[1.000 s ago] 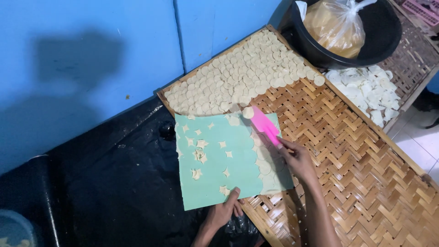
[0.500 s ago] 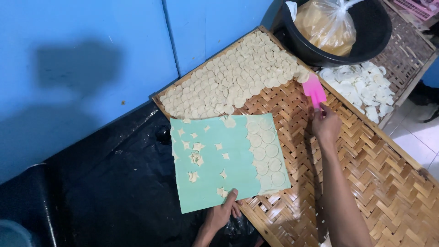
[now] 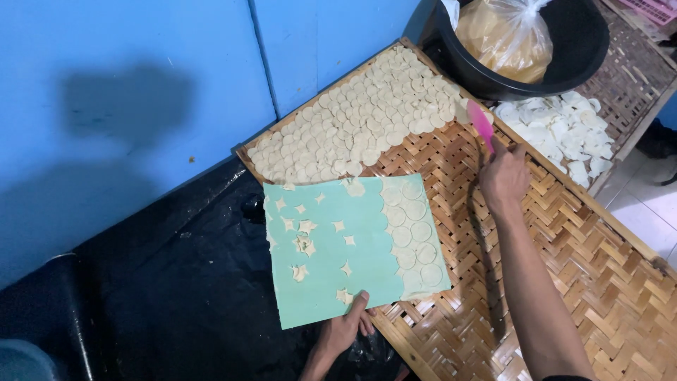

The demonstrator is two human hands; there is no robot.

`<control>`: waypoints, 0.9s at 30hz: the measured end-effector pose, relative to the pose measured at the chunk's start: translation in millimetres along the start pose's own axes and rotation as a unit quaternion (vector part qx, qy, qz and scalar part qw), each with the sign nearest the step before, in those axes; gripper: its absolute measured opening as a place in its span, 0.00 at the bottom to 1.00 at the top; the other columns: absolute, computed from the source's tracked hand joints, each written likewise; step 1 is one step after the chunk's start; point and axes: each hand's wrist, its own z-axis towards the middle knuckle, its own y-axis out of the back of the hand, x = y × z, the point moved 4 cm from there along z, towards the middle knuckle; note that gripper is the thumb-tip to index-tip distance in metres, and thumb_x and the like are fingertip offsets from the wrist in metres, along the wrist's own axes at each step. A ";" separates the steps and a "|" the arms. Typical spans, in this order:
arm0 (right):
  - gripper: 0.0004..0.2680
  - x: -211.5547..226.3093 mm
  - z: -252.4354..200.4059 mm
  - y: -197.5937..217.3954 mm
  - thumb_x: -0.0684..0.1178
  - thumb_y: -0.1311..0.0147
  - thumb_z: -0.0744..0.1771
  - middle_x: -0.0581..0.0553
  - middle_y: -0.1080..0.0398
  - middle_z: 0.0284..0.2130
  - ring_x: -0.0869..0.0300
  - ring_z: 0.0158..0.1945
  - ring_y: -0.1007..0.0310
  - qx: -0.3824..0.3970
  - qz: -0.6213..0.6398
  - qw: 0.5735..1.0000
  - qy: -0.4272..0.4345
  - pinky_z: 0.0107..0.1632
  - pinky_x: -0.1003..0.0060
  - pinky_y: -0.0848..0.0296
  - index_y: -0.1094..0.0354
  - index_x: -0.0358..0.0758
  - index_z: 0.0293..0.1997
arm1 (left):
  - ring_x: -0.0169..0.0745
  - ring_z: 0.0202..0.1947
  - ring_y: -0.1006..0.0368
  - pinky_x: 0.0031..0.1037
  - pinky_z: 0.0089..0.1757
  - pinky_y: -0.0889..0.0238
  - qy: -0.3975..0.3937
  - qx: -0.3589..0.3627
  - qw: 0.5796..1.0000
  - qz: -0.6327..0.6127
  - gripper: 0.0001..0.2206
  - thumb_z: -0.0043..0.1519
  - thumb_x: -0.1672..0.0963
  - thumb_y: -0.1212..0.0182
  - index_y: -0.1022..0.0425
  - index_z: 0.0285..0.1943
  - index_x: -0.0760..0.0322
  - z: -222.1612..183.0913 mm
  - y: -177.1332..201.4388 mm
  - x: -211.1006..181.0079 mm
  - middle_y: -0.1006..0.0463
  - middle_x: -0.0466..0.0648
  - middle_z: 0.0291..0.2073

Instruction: The recorder uses a spatula to lift small circular pieces of dough onto a drying tray and then uses a rolling pin to flatten another piece of dough.

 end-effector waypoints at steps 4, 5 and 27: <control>0.18 -5.3 -1.0 -0.5 0.39 0.50 0.70 0.28 0.32 0.48 0.42 0.37 0.25 0.009 -0.018 0.999 -0.026 0.37 0.46 0.25 0.31 0.50 0.69 | 0.38 0.16 0.25 0.25 0.20 0.35 -0.004 0.012 1.000 -0.016 0.14 0.70 0.55 0.47 0.26 0.44 0.76 1.5 1.3 6.4 0.20 0.54 0.27; 0.19 -3.8 -1.9 3.9 0.38 0.48 0.67 0.28 0.30 0.45 0.43 0.36 0.25 -0.040 -0.026 0.999 0.015 0.36 0.48 0.25 0.29 0.47 0.67 | 0.38 0.16 0.25 0.25 0.20 0.35 -0.001 0.011 1.000 -0.008 0.14 0.70 0.55 0.47 0.26 0.44 0.75 1.8 1.5 5.7 0.21 0.55 0.26; 0.14 117.0 -143.3 56.1 0.46 0.46 0.67 0.39 0.21 0.39 0.46 0.28 0.21 0.229 0.090 0.967 0.072 0.38 0.51 0.23 0.26 0.50 0.60 | 0.40 0.17 0.25 0.27 0.20 0.34 -0.004 0.006 1.000 -0.012 0.14 0.70 0.55 0.47 0.26 0.42 0.76 1.9 1.9 14.3 0.20 0.54 0.26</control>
